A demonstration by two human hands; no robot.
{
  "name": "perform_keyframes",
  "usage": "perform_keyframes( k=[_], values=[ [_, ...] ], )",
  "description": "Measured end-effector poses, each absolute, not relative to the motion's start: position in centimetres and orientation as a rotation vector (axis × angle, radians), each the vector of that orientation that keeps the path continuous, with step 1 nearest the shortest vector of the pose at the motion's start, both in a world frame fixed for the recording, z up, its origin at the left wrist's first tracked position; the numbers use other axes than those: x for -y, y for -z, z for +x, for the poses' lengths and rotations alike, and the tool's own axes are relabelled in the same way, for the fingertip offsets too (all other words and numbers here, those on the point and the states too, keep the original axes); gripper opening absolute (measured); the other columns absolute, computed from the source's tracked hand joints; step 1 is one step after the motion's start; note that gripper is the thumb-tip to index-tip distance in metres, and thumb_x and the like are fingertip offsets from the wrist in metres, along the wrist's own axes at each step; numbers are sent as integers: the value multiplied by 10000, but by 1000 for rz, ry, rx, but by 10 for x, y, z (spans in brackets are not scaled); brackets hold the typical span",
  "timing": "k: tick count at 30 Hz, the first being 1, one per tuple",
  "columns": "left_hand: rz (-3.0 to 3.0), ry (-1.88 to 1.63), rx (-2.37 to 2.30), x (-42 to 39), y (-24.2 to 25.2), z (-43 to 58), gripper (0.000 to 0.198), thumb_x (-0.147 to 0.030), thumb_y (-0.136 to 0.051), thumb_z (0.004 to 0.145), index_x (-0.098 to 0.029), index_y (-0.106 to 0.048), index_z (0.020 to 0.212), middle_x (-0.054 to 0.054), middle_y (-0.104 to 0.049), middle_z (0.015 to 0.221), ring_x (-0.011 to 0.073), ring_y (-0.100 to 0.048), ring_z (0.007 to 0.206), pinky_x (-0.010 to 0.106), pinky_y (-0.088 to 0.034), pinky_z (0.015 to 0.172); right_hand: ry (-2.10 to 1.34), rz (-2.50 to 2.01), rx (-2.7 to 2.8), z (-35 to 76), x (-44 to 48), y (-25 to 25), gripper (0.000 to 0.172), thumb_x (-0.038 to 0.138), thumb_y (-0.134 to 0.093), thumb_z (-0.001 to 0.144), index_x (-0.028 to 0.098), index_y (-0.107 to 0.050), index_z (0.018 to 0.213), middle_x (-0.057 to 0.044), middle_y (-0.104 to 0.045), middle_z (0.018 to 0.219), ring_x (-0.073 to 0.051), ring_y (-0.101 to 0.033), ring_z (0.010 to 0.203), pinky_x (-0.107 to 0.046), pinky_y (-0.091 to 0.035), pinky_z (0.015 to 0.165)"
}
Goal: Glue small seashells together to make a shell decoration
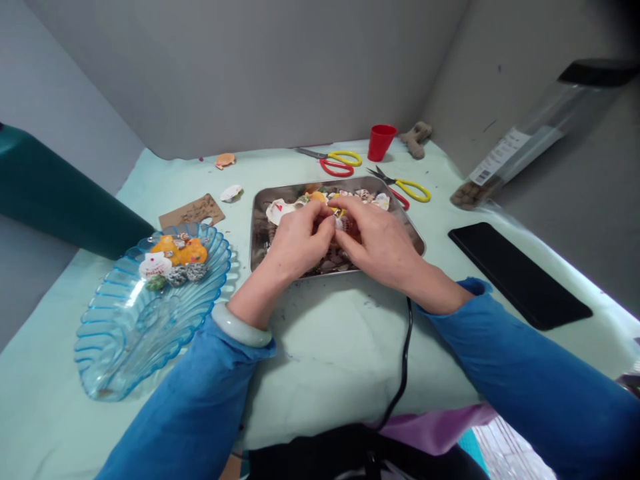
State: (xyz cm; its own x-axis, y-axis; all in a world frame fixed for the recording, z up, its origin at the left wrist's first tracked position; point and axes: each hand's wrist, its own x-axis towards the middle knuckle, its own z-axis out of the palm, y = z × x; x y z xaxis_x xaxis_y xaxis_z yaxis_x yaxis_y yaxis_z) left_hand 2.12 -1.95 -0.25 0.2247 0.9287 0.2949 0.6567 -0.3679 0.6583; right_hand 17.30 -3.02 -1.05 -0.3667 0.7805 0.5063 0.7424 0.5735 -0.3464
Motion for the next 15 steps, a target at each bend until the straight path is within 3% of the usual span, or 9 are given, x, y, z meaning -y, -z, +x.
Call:
perform_keyframes(
  k=[15],
  values=[
    [2122,-928,-1457,19,2,21,150,-225,-448,794,-160,-583,808,-1,-637,738,114,-537,658,242,-391,619,-89,-1200,2206,173,30,9,330,205,-466,821,174,-518,1146,-93,-647,1052,-241,-588,912,-347,-421,763]
  ],
)
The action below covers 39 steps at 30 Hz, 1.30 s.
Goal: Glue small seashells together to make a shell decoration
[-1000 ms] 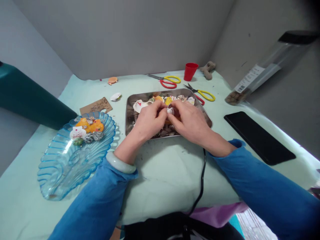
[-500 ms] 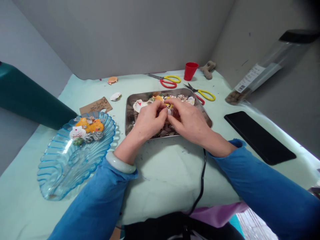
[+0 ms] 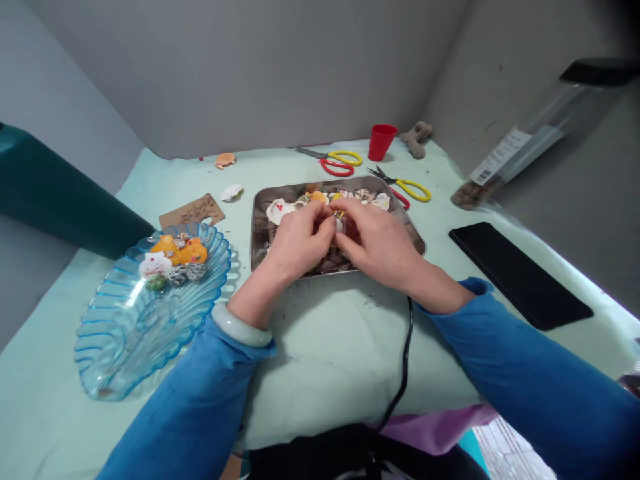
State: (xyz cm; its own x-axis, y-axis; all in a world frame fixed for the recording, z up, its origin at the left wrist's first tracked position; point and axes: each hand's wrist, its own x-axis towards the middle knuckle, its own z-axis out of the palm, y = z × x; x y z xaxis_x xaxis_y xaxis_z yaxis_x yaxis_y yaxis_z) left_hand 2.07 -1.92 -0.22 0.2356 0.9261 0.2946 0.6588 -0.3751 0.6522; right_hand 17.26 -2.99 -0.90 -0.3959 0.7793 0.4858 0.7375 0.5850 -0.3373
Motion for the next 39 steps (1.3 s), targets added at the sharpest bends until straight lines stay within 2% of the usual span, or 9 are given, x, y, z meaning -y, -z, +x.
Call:
perform_keyframes(
  k=[39],
  values=[
    [2165,-917,-1399,20,4,20,156,-214,-442,801,-160,-587,823,11,-652,794,120,-555,708,246,-408,652,-81,-1198,2234,174,30,10,320,189,-455,798,164,-521,1109,-98,-644,1013,-243,-571,904,-348,-406,766]
  ],
)
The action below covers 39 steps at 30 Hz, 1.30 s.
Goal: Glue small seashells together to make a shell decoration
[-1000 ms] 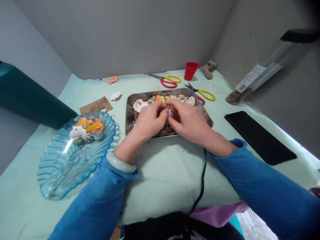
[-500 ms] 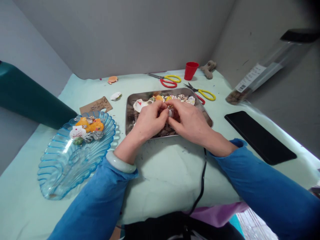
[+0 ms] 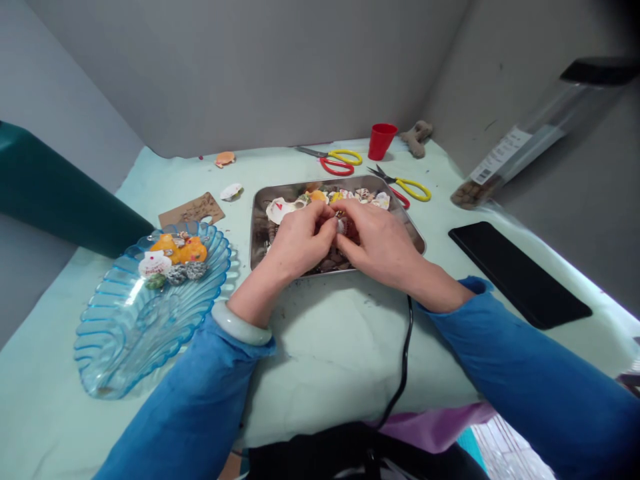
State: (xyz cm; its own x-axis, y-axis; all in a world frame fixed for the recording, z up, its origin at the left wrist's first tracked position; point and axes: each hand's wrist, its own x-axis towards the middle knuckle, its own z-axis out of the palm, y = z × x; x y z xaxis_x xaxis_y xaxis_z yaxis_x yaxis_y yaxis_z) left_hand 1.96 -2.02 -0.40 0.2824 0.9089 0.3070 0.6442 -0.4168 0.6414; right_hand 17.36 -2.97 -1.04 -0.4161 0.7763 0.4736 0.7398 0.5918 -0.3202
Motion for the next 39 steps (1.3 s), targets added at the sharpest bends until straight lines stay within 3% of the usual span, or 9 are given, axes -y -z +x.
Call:
perform_keyframes(
  k=[19,26,33,39],
  values=[
    [2220,-867,-1406,20,6,21,149,-223,-447,791,-166,-585,787,9,-604,687,130,-510,651,252,-397,635,-49,-1240,2247,174,29,12,205,195,-447,788,172,-541,968,-86,-622,891,-230,-543,821,-325,-377,687],
    [2214,-897,-1413,22,4,21,152,-220,-458,797,-163,-598,787,7,-632,724,127,-533,669,250,-405,650,-73,-1236,2245,174,30,13,260,183,-452,789,167,-533,1036,-97,-630,939,-241,-555,858,-344,-396,732],
    [2141,-961,-1468,19,4,20,166,-226,-461,800,-157,-609,823,6,-657,767,117,-547,673,246,-415,665,-101,-1197,2170,174,29,15,399,237,-507,786,159,-474,1176,-126,-582,1134,-258,-545,997,-363,-414,798],
    [2111,-975,-1434,19,5,21,179,-246,-469,806,-154,-621,833,8,-663,772,112,-549,670,242,-419,663,-98,-1233,2180,173,29,14,365,238,-505,786,160,-492,1142,-108,-616,1054,-249,-564,930,-348,-407,754]
  ],
)
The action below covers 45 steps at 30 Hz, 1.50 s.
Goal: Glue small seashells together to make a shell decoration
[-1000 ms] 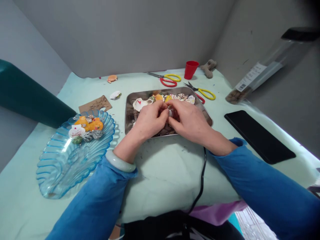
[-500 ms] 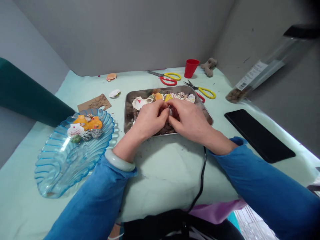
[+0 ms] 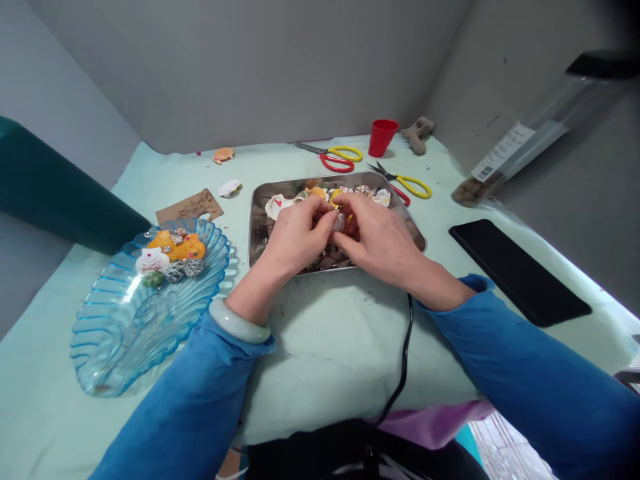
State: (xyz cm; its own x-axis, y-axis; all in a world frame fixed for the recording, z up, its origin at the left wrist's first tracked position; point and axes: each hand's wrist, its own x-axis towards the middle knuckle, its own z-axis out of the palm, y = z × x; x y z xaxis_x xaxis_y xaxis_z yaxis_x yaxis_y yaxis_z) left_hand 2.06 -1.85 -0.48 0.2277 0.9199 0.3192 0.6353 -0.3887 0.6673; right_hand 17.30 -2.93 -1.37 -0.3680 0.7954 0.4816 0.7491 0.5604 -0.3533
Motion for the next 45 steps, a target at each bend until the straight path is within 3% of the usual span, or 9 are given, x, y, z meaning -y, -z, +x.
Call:
perform_keyframes(
  k=[13,21,30,40,45],
  values=[
    [2035,-1007,-1385,14,10,19,171,-275,-493,803,-151,-609,815,4,-632,727,100,-514,625,228,-404,598,-167,-1319,2093,174,31,11,207,255,-442,853,170,-493,1035,-76,-635,862,-224,-575,751,-319,-379,634],
    [2053,-1028,-1392,12,14,18,128,-231,-474,810,-159,-579,803,7,-625,785,116,-532,718,236,-399,644,-141,-1357,2045,174,29,10,174,223,-399,869,185,-519,989,-48,-631,805,-204,-554,700,-307,-357,622],
    [2064,-973,-1452,17,3,20,173,-228,-453,819,-145,-547,699,-4,-583,693,96,-484,651,228,-351,610,-162,-1272,2076,173,29,10,195,232,-415,867,174,-550,994,-74,-644,964,-207,-576,824,-314,-383,707],
    [2013,-1017,-1452,14,9,20,188,-324,-512,804,-152,-586,824,3,-616,750,102,-511,649,228,-379,606,-191,-1324,2111,174,29,10,182,266,-403,882,167,-545,937,-78,-636,911,-211,-574,787,-313,-384,679],
    [2054,-980,-1460,15,8,20,192,-316,-473,833,-159,-573,784,0,-595,713,104,-501,650,224,-365,589,-206,-1338,2068,174,29,9,163,272,-409,878,177,-532,927,-63,-637,861,-210,-571,778,-311,-366,664]
  ],
)
